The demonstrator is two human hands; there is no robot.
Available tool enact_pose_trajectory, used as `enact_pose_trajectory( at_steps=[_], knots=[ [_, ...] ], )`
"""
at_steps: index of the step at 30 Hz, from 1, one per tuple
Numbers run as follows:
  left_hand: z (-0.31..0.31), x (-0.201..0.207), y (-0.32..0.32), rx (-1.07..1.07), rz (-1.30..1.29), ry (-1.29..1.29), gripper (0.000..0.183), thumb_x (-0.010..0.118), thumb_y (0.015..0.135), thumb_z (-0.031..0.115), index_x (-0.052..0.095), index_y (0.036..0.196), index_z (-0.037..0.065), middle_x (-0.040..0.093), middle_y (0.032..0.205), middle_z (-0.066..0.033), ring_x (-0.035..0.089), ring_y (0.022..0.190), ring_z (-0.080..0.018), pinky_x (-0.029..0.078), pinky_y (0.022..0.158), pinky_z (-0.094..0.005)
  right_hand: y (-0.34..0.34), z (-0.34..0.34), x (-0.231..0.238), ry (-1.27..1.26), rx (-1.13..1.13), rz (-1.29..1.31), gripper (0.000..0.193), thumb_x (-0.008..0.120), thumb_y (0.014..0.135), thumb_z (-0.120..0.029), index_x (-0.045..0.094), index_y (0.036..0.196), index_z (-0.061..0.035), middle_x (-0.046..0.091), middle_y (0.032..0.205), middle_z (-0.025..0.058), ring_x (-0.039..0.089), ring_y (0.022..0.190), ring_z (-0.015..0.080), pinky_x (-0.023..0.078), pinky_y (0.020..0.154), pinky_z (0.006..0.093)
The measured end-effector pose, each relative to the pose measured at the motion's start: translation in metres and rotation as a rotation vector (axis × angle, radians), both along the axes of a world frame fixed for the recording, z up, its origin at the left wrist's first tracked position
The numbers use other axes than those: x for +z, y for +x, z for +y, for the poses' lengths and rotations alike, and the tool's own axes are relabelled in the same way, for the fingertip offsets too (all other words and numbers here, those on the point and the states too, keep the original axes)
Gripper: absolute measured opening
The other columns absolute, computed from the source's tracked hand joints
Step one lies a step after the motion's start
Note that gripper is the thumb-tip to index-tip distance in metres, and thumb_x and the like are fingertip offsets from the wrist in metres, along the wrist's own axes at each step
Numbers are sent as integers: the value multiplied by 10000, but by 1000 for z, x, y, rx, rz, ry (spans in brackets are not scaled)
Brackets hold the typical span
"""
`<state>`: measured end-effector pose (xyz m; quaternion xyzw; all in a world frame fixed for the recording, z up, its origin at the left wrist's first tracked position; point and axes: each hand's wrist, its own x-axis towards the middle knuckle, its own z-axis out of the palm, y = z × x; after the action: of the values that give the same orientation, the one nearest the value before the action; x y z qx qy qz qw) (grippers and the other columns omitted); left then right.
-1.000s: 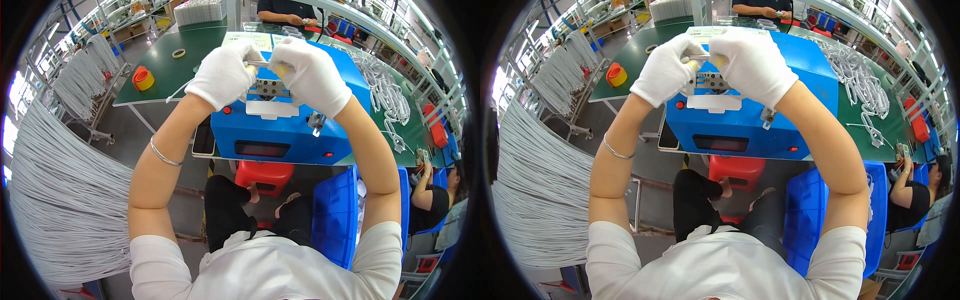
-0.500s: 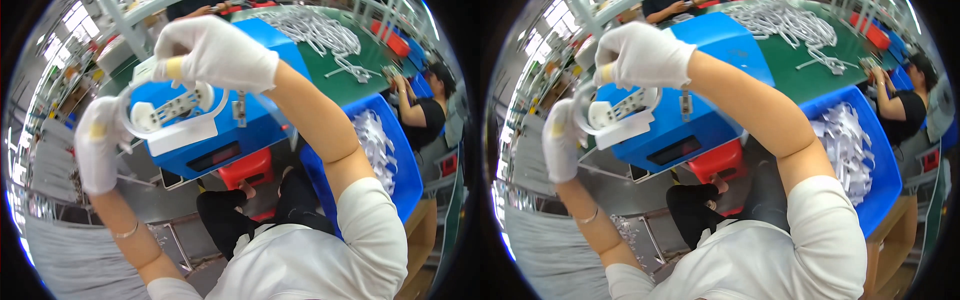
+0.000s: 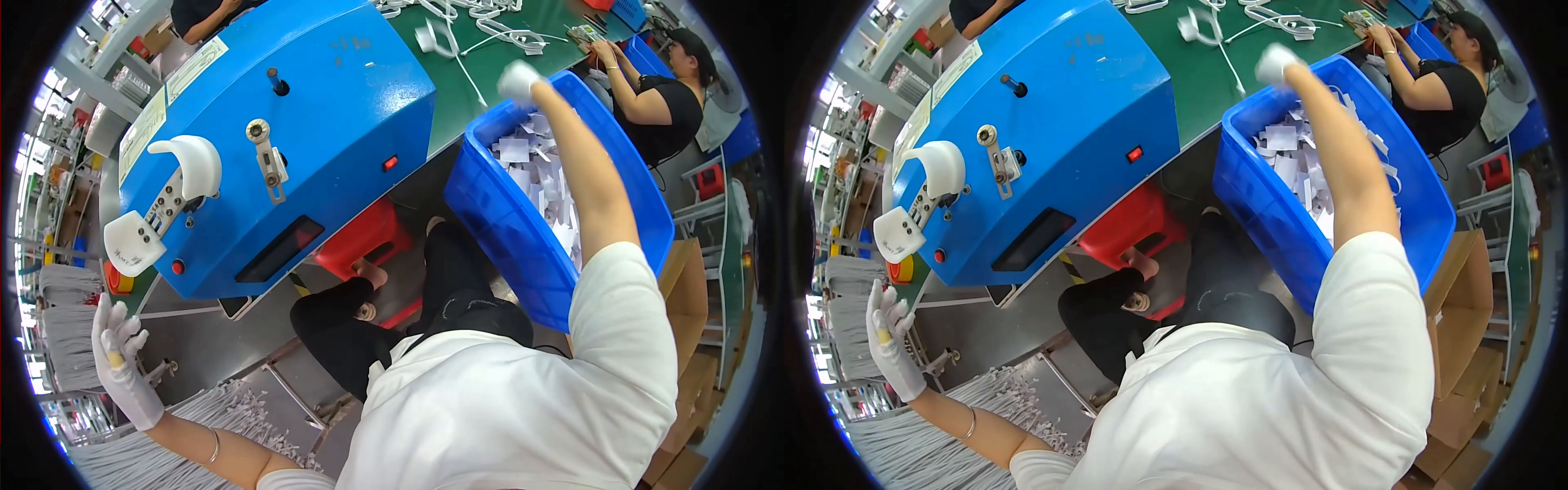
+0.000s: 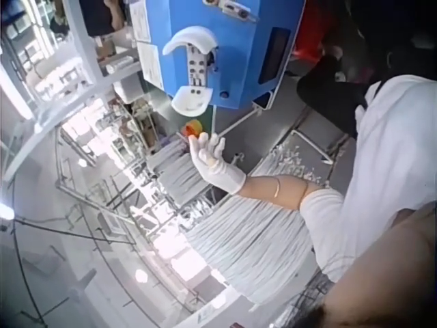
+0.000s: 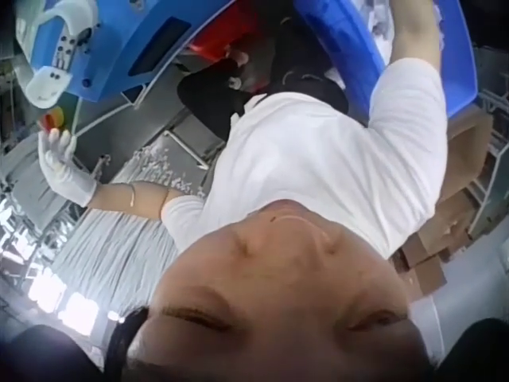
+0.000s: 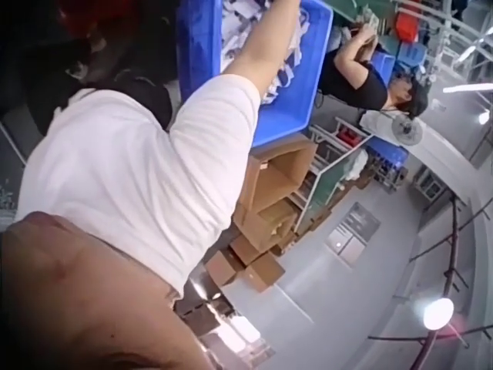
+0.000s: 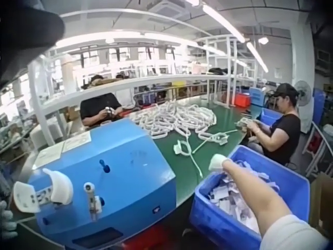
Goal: Use a machine to coil and tie long white cables into bundles.
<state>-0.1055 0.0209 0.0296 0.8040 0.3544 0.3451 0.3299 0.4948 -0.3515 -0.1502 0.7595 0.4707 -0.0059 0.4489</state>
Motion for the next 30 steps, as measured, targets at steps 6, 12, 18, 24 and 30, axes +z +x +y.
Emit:
enact_pose_trajectory(
  at_steps=[6,12,18,24,30],
  knots=[
    [-8,5,11,-17,2,21,595,441,978,465,476,1366,15,577,1180,-125,573,946,-136,470,820,-246,-60,-81,-168,1096,-866,360,597,547,815,-86,407,1394,-48,523,1324,215,557,1166,360,439,1000,411],
    [-21,13,25,-78,51,30,544,486,975,409,495,1348,13,608,1134,-88,573,937,-123,480,822,-257,-91,-86,-118,1175,-833,135,178,615,781,-82,679,948,-82,647,1011,182,623,989,369,496,842,410],
    [-49,14,38,-178,-27,99,533,518,964,414,576,1236,-41,641,1001,-104,604,865,-147,489,786,-278,-110,-84,-3,1686,-189,336,135,568,727,66,645,767,-38,615,903,100,621,855,250,489,780,313],
    [-76,13,96,-654,-121,-6,279,609,929,209,674,1024,-45,669,948,-90,619,804,-146,484,760,-265,-229,2,137,1652,366,628,212,578,659,104,660,815,-14,594,1029,136,598,890,245,464,797,305],
    [-85,26,133,-804,-181,33,371,648,898,144,587,1215,-39,663,1088,-117,635,975,-157,505,876,-269,-297,83,186,1373,871,1140,223,696,591,49,676,783,-63,630,1002,100,612,876,274,493,723,347]
  ],
)
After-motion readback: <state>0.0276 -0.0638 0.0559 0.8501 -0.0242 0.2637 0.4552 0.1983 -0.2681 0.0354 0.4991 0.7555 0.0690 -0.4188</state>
